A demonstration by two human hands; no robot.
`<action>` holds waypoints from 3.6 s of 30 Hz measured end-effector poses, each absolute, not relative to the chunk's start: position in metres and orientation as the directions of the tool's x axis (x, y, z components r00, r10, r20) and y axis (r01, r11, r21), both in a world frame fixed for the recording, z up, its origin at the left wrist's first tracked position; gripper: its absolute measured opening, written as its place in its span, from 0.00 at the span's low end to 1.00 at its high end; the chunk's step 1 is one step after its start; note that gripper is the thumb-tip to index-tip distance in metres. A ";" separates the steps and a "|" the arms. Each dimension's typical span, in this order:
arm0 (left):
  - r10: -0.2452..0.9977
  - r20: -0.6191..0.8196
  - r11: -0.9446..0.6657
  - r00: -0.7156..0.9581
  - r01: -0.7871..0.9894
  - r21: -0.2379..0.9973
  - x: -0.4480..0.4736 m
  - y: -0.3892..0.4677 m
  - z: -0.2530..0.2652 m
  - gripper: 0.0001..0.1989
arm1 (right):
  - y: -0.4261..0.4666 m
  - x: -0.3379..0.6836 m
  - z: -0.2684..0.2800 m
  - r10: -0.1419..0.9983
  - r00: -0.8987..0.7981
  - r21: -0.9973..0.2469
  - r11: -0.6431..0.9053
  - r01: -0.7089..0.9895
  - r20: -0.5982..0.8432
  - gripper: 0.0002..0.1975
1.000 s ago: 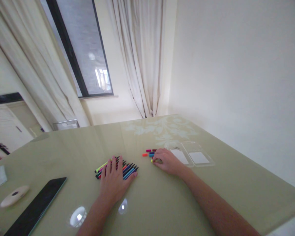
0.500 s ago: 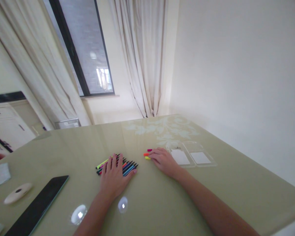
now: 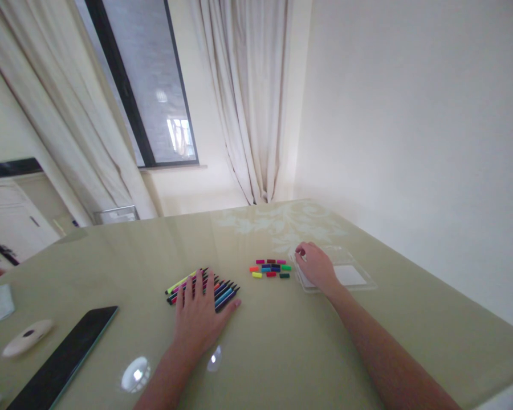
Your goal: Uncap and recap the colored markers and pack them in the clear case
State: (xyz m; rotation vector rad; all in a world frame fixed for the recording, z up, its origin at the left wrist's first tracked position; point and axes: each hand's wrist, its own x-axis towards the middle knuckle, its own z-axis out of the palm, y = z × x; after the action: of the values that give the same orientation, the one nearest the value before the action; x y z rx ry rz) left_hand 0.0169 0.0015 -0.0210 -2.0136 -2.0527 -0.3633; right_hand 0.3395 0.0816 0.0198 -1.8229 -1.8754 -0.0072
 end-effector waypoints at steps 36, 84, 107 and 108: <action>0.933 0.360 0.023 -0.026 1.000 0.012 0.000 0.012 -0.028 0.45 | 0.079 0.312 0.005 0.948 -0.079 -0.496 0.231 0.837 0.308 0.06; 0.943 0.329 0.035 -0.056 0.997 0.068 -0.025 0.025 -0.025 0.43 | 0.065 0.301 0.019 0.915 -0.110 -0.195 0.198 0.961 0.388 0.11; 0.967 0.251 -0.147 0.051 0.912 0.382 0.009 0.007 0.016 0.07 | 0.105 0.246 0.046 0.936 -0.325 -0.245 0.350 0.904 0.136 0.04; 0.960 0.274 -0.184 0.064 0.880 0.438 0.012 0.007 0.016 0.08 | 0.100 0.247 0.046 0.932 -0.318 -0.300 0.358 0.884 0.176 0.05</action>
State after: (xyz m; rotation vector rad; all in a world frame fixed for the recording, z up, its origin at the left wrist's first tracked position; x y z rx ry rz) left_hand 0.0120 0.0069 0.0157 -2.3982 -2.0972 -0.8481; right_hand 0.2471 0.1000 0.0462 -1.6041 -2.3088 0.2114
